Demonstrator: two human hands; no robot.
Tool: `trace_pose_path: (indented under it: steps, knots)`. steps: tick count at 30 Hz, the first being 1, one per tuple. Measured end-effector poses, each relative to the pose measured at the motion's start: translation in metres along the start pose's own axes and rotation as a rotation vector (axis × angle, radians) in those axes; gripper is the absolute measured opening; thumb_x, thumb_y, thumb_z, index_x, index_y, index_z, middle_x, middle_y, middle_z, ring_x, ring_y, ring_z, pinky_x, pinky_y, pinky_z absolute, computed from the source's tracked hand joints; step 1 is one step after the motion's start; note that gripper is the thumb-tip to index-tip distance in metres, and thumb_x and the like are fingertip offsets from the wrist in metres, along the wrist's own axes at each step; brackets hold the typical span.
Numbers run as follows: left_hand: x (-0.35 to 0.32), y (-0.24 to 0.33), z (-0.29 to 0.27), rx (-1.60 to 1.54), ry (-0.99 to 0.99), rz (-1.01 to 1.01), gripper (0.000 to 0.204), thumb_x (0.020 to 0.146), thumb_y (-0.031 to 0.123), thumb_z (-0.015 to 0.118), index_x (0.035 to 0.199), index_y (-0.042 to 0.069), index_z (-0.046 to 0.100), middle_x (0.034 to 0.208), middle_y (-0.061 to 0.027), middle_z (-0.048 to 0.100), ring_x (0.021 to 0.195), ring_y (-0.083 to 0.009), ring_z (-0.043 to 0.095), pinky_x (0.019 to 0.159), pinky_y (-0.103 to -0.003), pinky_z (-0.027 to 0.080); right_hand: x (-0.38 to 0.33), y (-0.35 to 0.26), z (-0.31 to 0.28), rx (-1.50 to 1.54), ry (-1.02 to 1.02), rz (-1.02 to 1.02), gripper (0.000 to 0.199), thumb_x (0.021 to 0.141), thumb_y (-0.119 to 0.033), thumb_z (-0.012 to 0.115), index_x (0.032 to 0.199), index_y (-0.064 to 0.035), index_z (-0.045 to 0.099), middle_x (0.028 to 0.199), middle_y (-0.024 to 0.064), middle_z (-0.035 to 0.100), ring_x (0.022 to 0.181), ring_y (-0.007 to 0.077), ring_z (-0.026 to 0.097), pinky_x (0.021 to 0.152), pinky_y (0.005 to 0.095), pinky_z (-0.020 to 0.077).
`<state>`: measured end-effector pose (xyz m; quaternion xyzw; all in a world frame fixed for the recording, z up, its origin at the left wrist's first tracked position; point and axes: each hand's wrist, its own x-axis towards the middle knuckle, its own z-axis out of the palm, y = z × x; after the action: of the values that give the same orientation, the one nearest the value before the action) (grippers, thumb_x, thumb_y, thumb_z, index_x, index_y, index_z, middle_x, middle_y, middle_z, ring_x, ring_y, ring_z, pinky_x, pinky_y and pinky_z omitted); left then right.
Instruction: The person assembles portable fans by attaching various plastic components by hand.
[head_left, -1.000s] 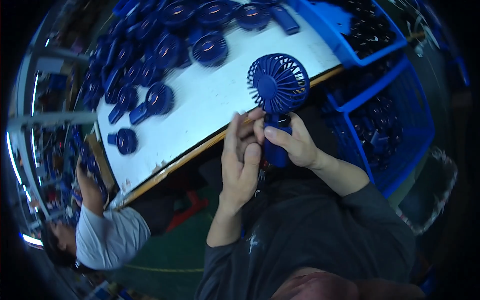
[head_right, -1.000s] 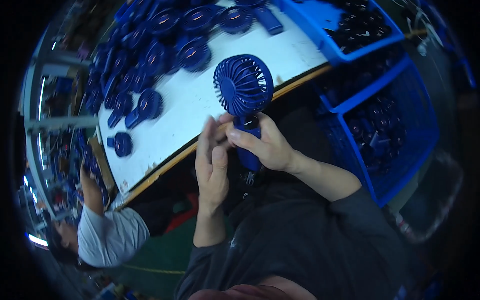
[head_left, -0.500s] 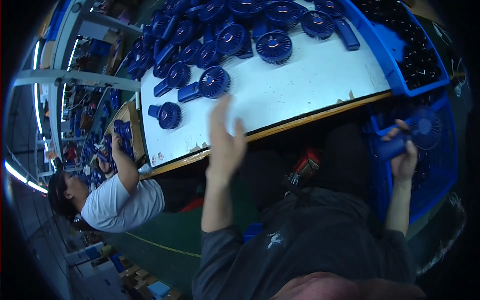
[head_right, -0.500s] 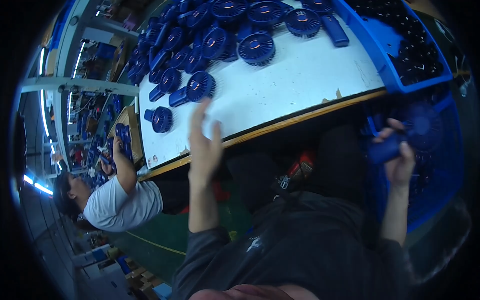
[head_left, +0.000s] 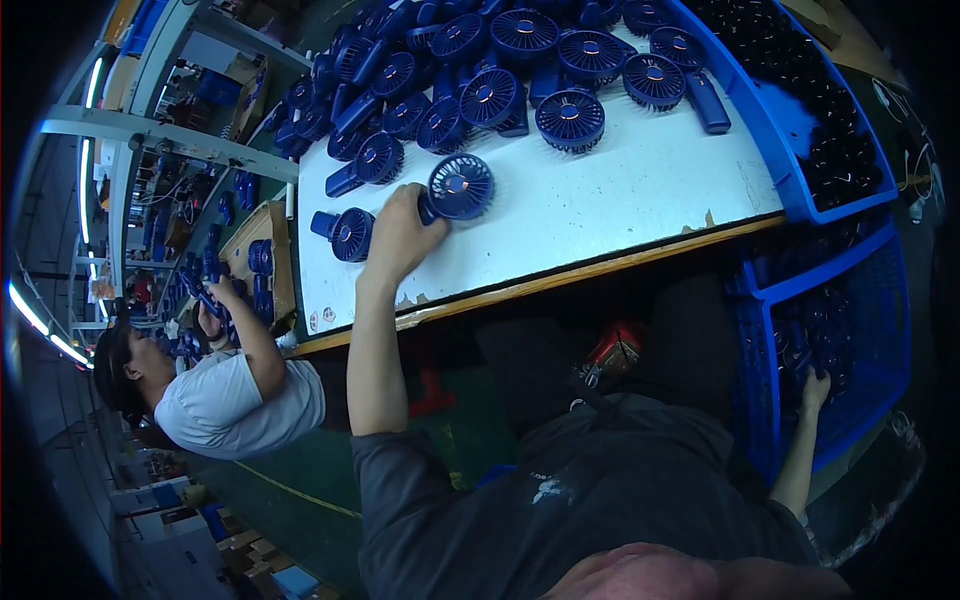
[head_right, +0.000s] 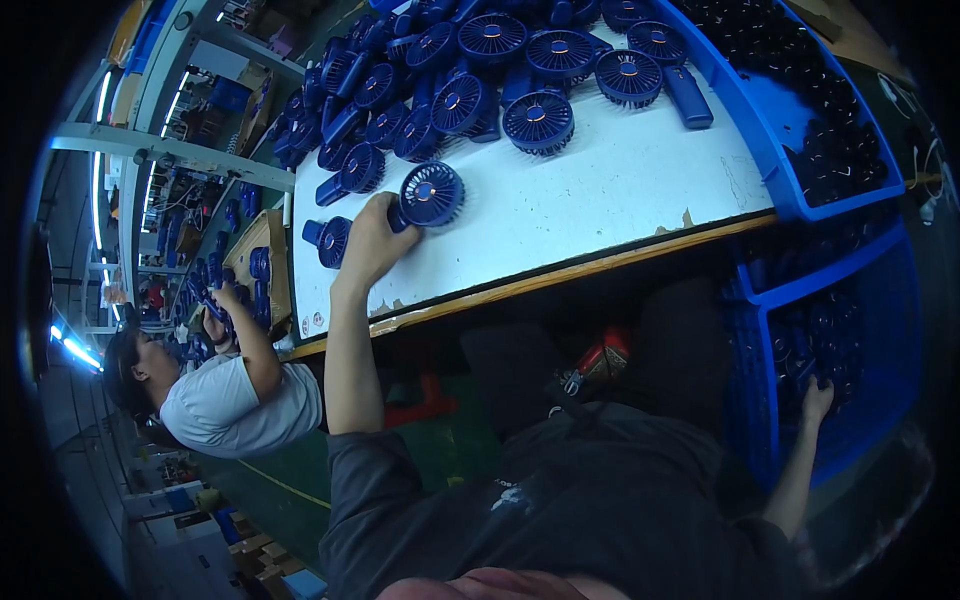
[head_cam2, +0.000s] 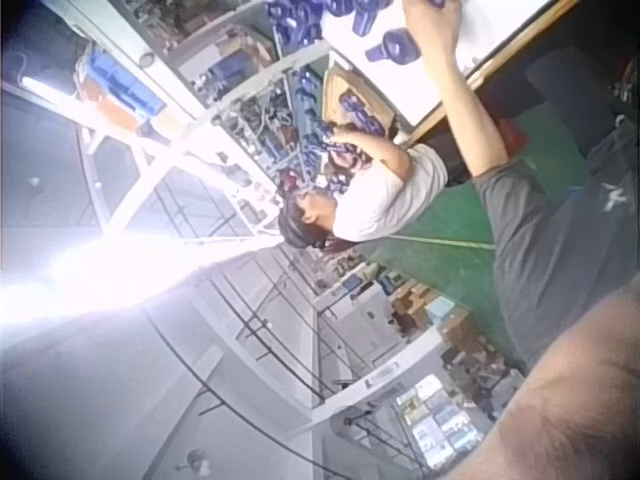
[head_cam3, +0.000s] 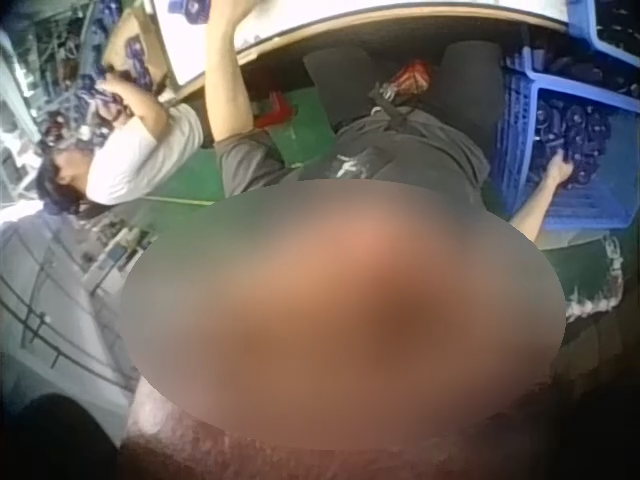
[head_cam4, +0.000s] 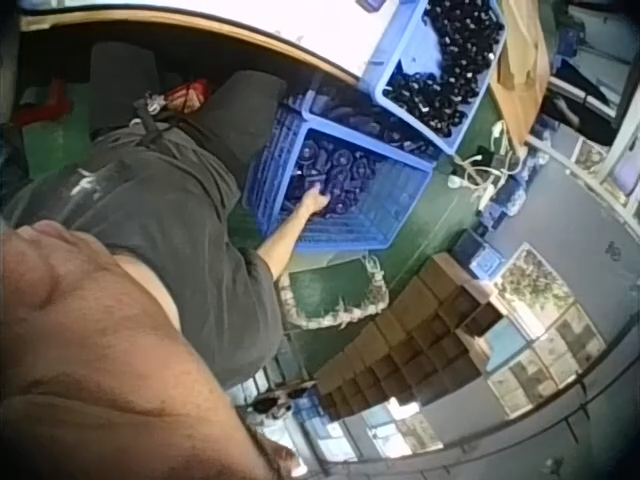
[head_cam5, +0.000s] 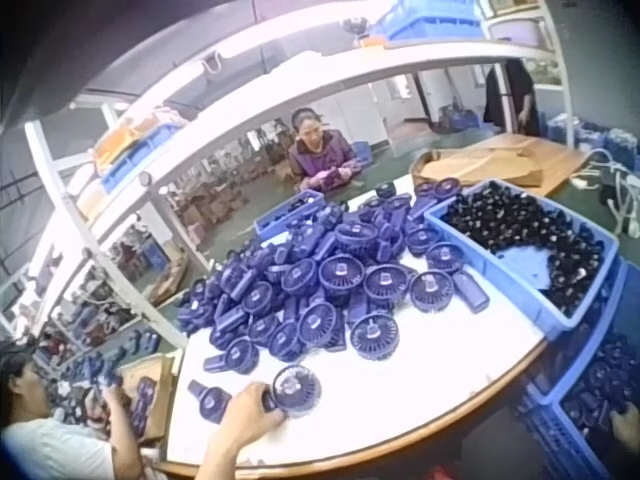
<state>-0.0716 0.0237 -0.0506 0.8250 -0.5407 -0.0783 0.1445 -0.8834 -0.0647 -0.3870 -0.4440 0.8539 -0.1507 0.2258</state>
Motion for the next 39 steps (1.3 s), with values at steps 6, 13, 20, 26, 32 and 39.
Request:
trace_pose_path:
  steps: [6, 13, 20, 26, 32, 39]
  knots:
    - [-0.073, 0.093, 0.058, -1.076, -0.142, -0.166, 0.055, 0.077, 0.016, 0.082, 0.12, 0.0, 0.052, 0.1, -0.0099, 0.066, 0.083, -0.0173, 0.068, 0.078, -0.032, 0.056, -0.16, -0.232, -0.031, 0.543, -0.39, -0.528, 0.037, 0.099, -0.02, 0.061, 0.13, 0.0004, 0.059, 0.125, 0.0162, 0.064, 0.116, 0.0225, 0.061, 0.101, 0.0337, 0.0474]
    - [-0.111, 0.193, 0.131, -1.73, 0.264, -0.1, 0.081, 0.084, 0.045, 0.077, 0.139, 0.0, 0.038, 0.117, -0.0153, 0.061, 0.101, -0.0268, 0.066, 0.089, -0.045, 0.056, -0.327, -0.364, -0.007, 0.678, -1.035, -0.827, 0.052, 0.079, -0.014, 0.08, 0.123, 0.0027, 0.056, 0.109, 0.0145, 0.065, 0.098, 0.0212, 0.065, 0.085, 0.0338, 0.0523]
    - [-0.094, 0.168, 0.124, -2.102, -0.618, -0.146, 0.085, 0.097, 0.068, 0.037, 0.144, -0.002, 0.041, 0.137, -0.0254, 0.054, 0.125, -0.0305, 0.057, 0.108, -0.044, 0.044, -0.324, -0.422, -0.032, 0.245, -0.693, -1.506, 0.045, 0.086, -0.032, 0.074, 0.106, 0.0037, 0.056, 0.094, 0.0227, 0.063, 0.077, 0.0412, 0.065, 0.066, 0.0435, 0.0553]
    - [-0.102, 0.183, 0.107, -2.048, -0.51, -0.06, 0.051, 0.084, 0.003, 0.071, 0.13, -0.002, 0.05, 0.129, -0.0243, 0.058, 0.125, -0.0365, 0.056, 0.105, -0.054, 0.046, -0.234, -0.539, -0.139, -0.455, -0.846, -1.241, 0.031, 0.094, -0.031, 0.062, 0.104, -0.0027, 0.07, 0.093, 0.0188, 0.071, 0.076, 0.0273, 0.07, 0.072, 0.0366, 0.0562]
    - [-0.105, 0.176, 0.099, -2.082, -0.482, 0.187, 0.022, 0.082, -0.008, 0.064, 0.101, -0.001, 0.057, 0.092, -0.016, 0.058, 0.09, -0.0287, 0.061, 0.077, -0.045, 0.061, -0.026, -0.555, -0.092, -0.723, 0.105, -0.936, 0.026, 0.084, -0.004, 0.061, 0.108, -0.0029, 0.071, 0.111, 0.0203, 0.07, 0.104, 0.0363, 0.069, 0.086, 0.0457, 0.057]
    - [-0.108, 0.169, 0.1, -2.012, -0.357, 0.012, 0.021, 0.082, -0.008, 0.065, 0.1, -0.002, 0.056, 0.09, -0.0152, 0.057, 0.086, -0.0261, 0.061, 0.061, -0.036, 0.062, -0.022, -0.557, -0.078, -0.893, 0.097, -0.88, 0.023, 0.089, -0.01, 0.058, 0.106, -0.008, 0.074, 0.113, 0.0157, 0.071, 0.107, 0.0339, 0.069, 0.086, 0.0451, 0.057]
